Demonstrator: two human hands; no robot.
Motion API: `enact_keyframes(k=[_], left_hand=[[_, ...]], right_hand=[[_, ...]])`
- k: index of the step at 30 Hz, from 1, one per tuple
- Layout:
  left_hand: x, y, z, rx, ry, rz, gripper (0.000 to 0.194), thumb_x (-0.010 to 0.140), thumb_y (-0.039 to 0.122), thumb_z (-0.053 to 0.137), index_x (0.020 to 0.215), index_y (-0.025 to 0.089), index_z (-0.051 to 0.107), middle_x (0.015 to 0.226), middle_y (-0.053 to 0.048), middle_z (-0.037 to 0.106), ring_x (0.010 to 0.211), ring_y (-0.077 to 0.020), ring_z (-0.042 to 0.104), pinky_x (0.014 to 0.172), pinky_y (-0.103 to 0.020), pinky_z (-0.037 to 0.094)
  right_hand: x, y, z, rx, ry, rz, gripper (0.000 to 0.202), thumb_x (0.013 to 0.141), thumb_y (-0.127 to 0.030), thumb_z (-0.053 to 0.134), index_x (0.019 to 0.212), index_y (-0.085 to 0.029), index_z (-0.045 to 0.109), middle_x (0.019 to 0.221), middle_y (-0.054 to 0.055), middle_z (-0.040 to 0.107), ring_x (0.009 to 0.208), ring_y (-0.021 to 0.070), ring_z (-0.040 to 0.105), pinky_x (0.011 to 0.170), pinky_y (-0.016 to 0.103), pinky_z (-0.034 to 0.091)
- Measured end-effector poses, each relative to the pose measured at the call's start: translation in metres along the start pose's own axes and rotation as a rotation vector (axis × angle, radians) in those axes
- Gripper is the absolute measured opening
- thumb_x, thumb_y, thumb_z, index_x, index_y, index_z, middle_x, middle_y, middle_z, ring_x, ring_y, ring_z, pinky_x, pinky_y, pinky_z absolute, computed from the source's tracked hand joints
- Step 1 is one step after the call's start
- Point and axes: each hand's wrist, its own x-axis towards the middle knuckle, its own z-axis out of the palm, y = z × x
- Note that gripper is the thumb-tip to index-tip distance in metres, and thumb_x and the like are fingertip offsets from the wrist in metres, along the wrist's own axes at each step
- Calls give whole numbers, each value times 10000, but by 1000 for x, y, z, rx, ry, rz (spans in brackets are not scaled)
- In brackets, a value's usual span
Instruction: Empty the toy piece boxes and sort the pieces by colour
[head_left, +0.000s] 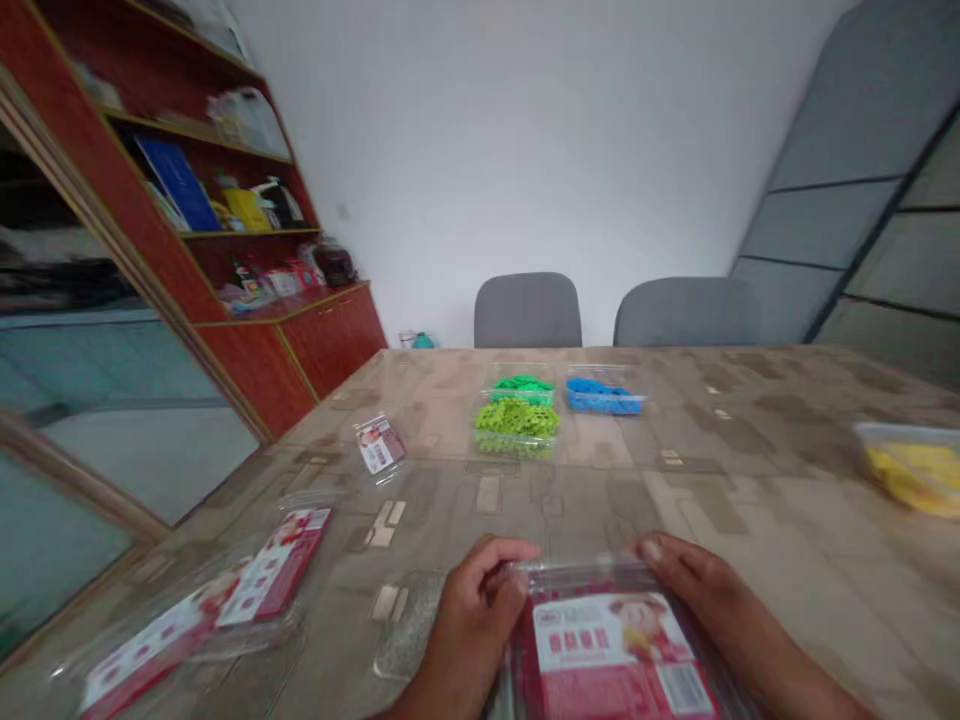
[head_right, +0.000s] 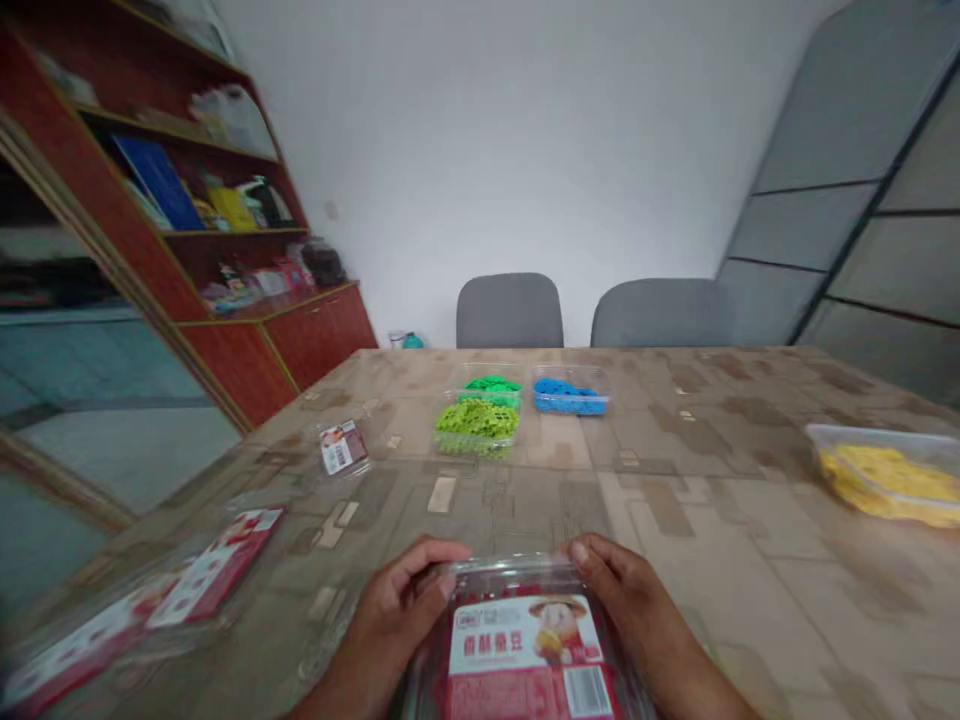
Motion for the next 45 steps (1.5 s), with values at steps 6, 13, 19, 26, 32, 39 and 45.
enact_keyframes(k=[6,13,19,26,32,39,45], left_hand=[[-2,-3,-1,-40,-16,5,347,808,461,678,975,157,668,838,-30,617,756,-176,581,675,-254,447],[1,-17,0,-103,36,-10,411,760,508,734,968,158,673,768,-19,628,669,-145,568,613,-228,432],[-3,-7,1,-419,23,-224,459,656,425,835,984,162,649,767,-31,665,665,-177,632,638,-276,478],[0,-7,0,-424,49,-227,479,602,426,871,921,157,636,705,2,636,596,-142,603,577,-241,450],[-4,-9,-6,-323,22,-265,516,628,584,819,765,157,563,579,38,551,482,-85,478,464,-191,357],[-2,10,-7,-330,7,-372,498,543,501,866,666,147,539,534,37,511,447,-71,429,435,-189,330],[-2,7,-13,-308,-63,-356,505,571,504,852,752,154,536,595,38,523,490,-80,453,506,-208,389]], right_hand=[[5,-5,5,132,5,125,434,687,-588,737,722,-174,611,601,-15,618,529,137,559,523,235,399],[17,-10,8,-39,37,21,589,546,-731,729,560,-189,498,491,-54,493,447,94,436,459,226,337],[24,6,0,-16,-1,111,606,584,-759,719,624,-198,493,527,-39,554,467,108,494,464,228,371],[27,7,-1,1,-26,85,577,622,-722,726,623,-202,476,522,-52,530,451,96,468,465,225,355],[27,13,-2,-9,-23,-8,542,664,-649,741,609,-212,426,517,-80,460,445,82,427,450,209,336],[28,13,-2,7,-37,87,502,657,-621,753,643,-213,462,541,-56,535,473,112,508,485,231,393],[26,7,-1,-12,-32,57,541,664,-660,732,615,-217,425,525,-70,491,463,99,466,480,226,369]])
